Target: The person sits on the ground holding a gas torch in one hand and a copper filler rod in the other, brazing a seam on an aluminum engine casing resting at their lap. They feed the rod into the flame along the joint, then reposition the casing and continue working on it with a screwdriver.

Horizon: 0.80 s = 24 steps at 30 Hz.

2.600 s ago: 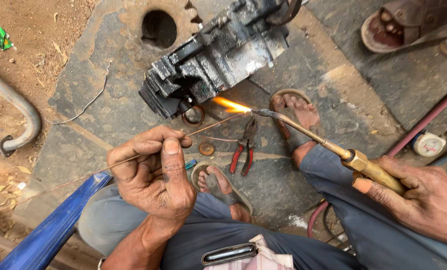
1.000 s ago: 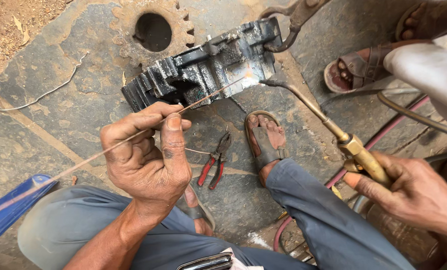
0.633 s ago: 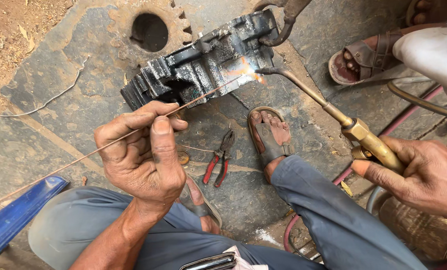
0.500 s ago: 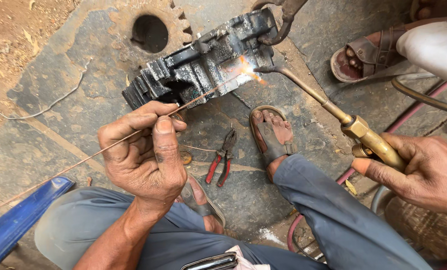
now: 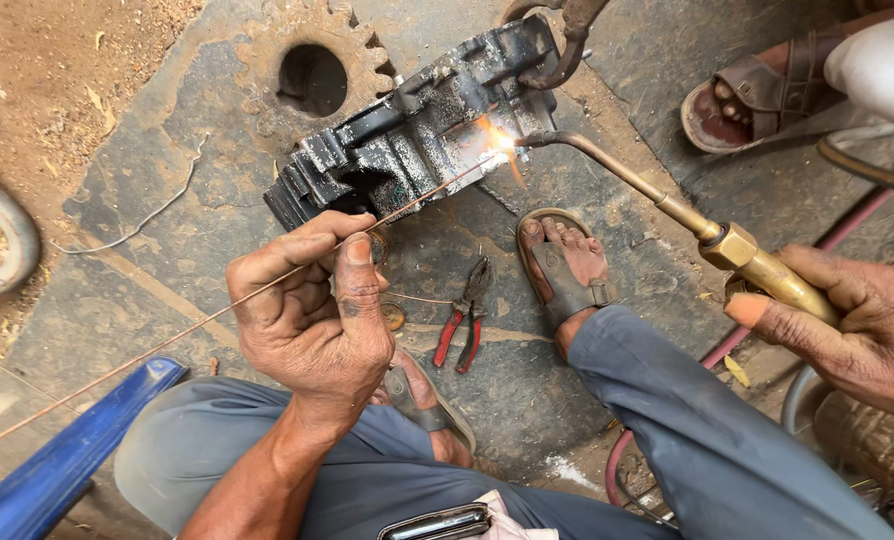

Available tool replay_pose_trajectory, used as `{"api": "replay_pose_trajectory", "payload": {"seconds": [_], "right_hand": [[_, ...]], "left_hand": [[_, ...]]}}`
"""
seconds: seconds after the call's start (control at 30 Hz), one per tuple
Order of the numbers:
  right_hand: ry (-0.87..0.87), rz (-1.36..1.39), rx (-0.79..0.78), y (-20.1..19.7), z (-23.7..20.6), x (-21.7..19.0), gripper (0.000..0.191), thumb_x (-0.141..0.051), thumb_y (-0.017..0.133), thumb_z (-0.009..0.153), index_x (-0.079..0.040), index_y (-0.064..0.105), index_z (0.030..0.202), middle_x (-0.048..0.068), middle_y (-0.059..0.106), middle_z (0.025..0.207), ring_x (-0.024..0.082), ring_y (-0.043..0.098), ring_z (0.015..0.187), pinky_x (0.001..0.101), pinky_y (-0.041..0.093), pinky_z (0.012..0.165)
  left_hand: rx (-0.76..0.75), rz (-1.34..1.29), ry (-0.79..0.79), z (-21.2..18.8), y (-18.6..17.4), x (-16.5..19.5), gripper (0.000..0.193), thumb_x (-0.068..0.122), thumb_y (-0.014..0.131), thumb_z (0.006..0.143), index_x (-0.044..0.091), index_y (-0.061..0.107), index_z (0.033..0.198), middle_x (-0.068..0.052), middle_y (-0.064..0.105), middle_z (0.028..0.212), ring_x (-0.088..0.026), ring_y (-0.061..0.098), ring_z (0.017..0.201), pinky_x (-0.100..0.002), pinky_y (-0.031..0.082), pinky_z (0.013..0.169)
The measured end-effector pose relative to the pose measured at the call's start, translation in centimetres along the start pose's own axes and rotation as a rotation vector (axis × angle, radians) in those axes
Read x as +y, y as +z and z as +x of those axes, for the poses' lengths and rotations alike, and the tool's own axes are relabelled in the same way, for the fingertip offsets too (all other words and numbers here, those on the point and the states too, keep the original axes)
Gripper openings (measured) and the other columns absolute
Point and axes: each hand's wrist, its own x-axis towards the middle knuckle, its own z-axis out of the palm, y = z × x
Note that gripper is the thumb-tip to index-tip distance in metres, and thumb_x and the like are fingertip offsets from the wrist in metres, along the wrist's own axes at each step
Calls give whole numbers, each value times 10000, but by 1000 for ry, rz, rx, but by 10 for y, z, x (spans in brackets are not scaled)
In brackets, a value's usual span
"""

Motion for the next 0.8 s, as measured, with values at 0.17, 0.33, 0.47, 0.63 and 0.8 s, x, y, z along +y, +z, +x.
{"api": "replay_pose_trajectory", "payload": {"seconds": [0.17,0.33,0.47,0.63,0.8], "right_hand": [[47,-74,0,1,2,-11,272,-367,790,935,-130,754,1064,72,531,578,141,517,495,369,454,455],[50,-97,-24,2,1,-21,280,-354,774,912,-150,764,1103,47,597,620,117,588,494,331,508,452],[81,-105,-24,1,-1,-28,286,-394,799,929,-169,771,1104,66,593,619,130,572,499,346,503,467],[95,-106,-44,2,1,-31,282,-384,796,930,-163,763,1102,67,591,623,140,561,498,362,497,466],[52,-96,-29,6,2,-22,292,-369,785,920,-149,765,1110,49,600,625,122,593,484,338,517,447]], "left_hand": [[9,-23,1,-2,-1,-1,310,-114,644,1074,28,417,1230,-239,686,1154,-52,630,771,-164,553,639],[12,4,9,-1,-3,-2,305,-100,641,1086,32,411,1236,-246,690,1155,-58,644,774,-162,550,623],[23,23,-10,0,-3,-2,320,-85,645,1089,38,408,1265,-250,688,1162,-66,659,772,-162,562,615],[21,24,-8,-1,-3,-1,286,-76,642,1101,33,404,1217,-241,695,1152,-62,649,736,-161,558,616],[32,35,13,-2,-4,-1,295,-67,637,1101,50,411,1249,-233,695,1134,-56,633,715,-155,548,610]]}}
